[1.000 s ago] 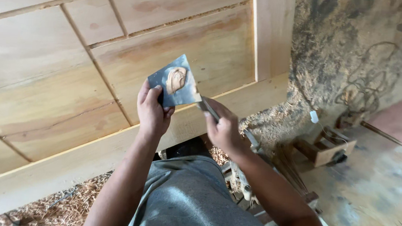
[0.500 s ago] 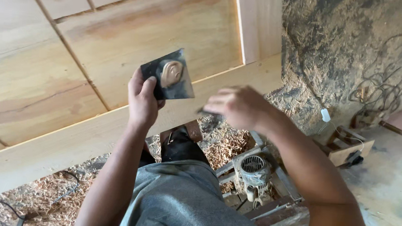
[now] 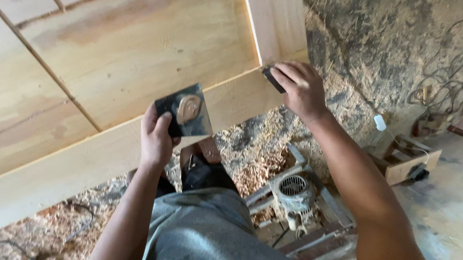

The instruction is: The person applies wood filler to the joints and surface of a wooden panel using a putty knife and a small metal plate. They spread the filler into the seams and smooth it across the panel, then scrape excess material off the tool onto the plate.

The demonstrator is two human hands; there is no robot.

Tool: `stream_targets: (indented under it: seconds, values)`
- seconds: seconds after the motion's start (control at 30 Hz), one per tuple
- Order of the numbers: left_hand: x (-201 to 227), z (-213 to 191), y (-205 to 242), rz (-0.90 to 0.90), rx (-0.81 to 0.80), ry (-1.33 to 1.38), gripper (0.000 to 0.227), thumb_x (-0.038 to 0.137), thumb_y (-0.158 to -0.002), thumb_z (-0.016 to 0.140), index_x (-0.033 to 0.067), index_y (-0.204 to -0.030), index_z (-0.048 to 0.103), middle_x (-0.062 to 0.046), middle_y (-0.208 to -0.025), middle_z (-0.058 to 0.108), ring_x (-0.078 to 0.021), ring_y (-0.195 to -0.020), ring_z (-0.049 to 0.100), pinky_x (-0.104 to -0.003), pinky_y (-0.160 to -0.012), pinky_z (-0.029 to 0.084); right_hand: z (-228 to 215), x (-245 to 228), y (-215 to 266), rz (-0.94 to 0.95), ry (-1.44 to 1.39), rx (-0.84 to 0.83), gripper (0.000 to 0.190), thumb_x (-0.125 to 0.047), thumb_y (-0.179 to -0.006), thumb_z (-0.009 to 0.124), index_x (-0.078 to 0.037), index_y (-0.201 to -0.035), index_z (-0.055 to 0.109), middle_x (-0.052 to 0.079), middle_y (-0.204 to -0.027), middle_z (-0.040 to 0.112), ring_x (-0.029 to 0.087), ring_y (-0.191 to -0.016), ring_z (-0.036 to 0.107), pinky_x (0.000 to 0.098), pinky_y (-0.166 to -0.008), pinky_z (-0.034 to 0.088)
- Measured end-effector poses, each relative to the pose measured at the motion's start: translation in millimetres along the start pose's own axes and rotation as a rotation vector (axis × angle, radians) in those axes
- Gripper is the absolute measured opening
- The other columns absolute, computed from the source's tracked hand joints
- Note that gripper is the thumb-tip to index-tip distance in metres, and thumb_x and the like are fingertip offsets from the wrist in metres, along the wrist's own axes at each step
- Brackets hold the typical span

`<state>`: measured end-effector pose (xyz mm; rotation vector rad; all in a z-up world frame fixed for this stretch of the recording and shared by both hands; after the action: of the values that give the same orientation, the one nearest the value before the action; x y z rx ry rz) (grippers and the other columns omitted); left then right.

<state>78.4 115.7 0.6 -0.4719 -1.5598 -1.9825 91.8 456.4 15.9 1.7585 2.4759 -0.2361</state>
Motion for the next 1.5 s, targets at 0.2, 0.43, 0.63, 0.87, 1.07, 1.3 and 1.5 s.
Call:
stream_targets:
  seconds: [0.2,0.43,0.63,0.87,1.07,1.3,1.5]
  values:
    - [-3,10,-1,-0.002,-0.017,-0.022,0.023,0.011,-0.102,0.048,0.0061,-0.121,0.057,0.001,-0.081,0.059,-0.0048,-0.056,0.050,-0.021,-0.043,0.040,-7,11,1,0.028,0.101,-0.035,0.025,-0.007,-0.087,0.071,-0.012,-0.110,0.078,0.007,-0.121,0.074,0.026,-0.113,0.070,0.0440,-0.096,0.061]
    - [-2,48,-10,0.001,-0.154,-0.055,0.026,0.010,-0.102,0.045,0.0068,-0.124,0.058,0.001,-0.081,0.060,-0.0039,-0.055,0.049,-0.020,-0.043,0.040,6,36,22,0.183,0.118,0.095,0.014,-0.015,-0.100,0.078,-0.008,-0.113,0.078,0.010,-0.120,0.073,0.026,-0.110,0.070,0.0383,-0.090,0.063]
    - [-6,66,-14,-0.023,-0.212,-0.059,0.028,0.008,-0.100,0.045,0.0055,-0.124,0.059,0.000,-0.083,0.062,-0.0044,-0.054,0.049,-0.021,-0.042,0.039,0,61,25,0.063,-0.005,-0.042,0.008,-0.007,-0.110,0.072,-0.012,-0.114,0.076,0.004,-0.124,0.072,0.020,-0.117,0.071,0.0353,-0.098,0.065]
    - [-13,65,-12,-0.003,-0.203,-0.117,0.029,0.010,-0.101,0.049,0.0055,-0.127,0.059,0.001,-0.088,0.063,-0.0035,-0.060,0.051,-0.020,-0.046,0.041,6,45,29,0.279,0.169,0.126,0.015,-0.014,-0.099,0.073,-0.010,-0.112,0.077,0.012,-0.114,0.074,0.028,-0.104,0.073,0.0356,-0.083,0.065]
    - [-7,43,1,-0.015,-0.192,-0.045,0.027,0.011,-0.098,0.047,0.0036,-0.121,0.060,-0.001,-0.082,0.063,-0.0068,-0.053,0.050,-0.022,-0.042,0.039,-19,64,7,0.399,-0.018,-0.147,0.022,0.003,-0.105,0.064,-0.008,-0.121,0.074,0.010,-0.117,0.075,0.022,-0.087,0.073,0.0273,-0.055,0.058]
    - [-18,24,12,-0.004,-0.173,-0.116,0.024,0.009,-0.099,0.047,0.0023,-0.117,0.061,-0.001,-0.079,0.061,-0.0067,-0.054,0.050,-0.023,-0.044,0.039,-3,-4,-2,0.198,0.062,-0.040,0.031,0.010,-0.094,0.066,-0.005,-0.119,0.075,0.010,-0.115,0.076,0.022,-0.094,0.072,0.0254,-0.068,0.061]
    - [-25,21,8,0.037,-0.187,-0.140,0.030,0.007,-0.098,0.048,0.0007,-0.123,0.063,-0.002,-0.091,0.067,-0.0063,-0.069,0.057,-0.022,-0.057,0.046,-24,11,0,0.118,0.023,-0.019,0.025,0.007,-0.094,0.066,-0.009,-0.108,0.078,0.006,-0.112,0.077,0.023,-0.101,0.071,0.0362,-0.084,0.063]
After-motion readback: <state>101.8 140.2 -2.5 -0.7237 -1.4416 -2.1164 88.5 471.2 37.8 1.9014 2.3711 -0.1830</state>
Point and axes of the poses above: each hand's wrist, its own y-axis away from the middle knuckle, its own z-axis out of the palm, x = y × z, the point moved 5 cm from there along -y, towards the middle knuckle
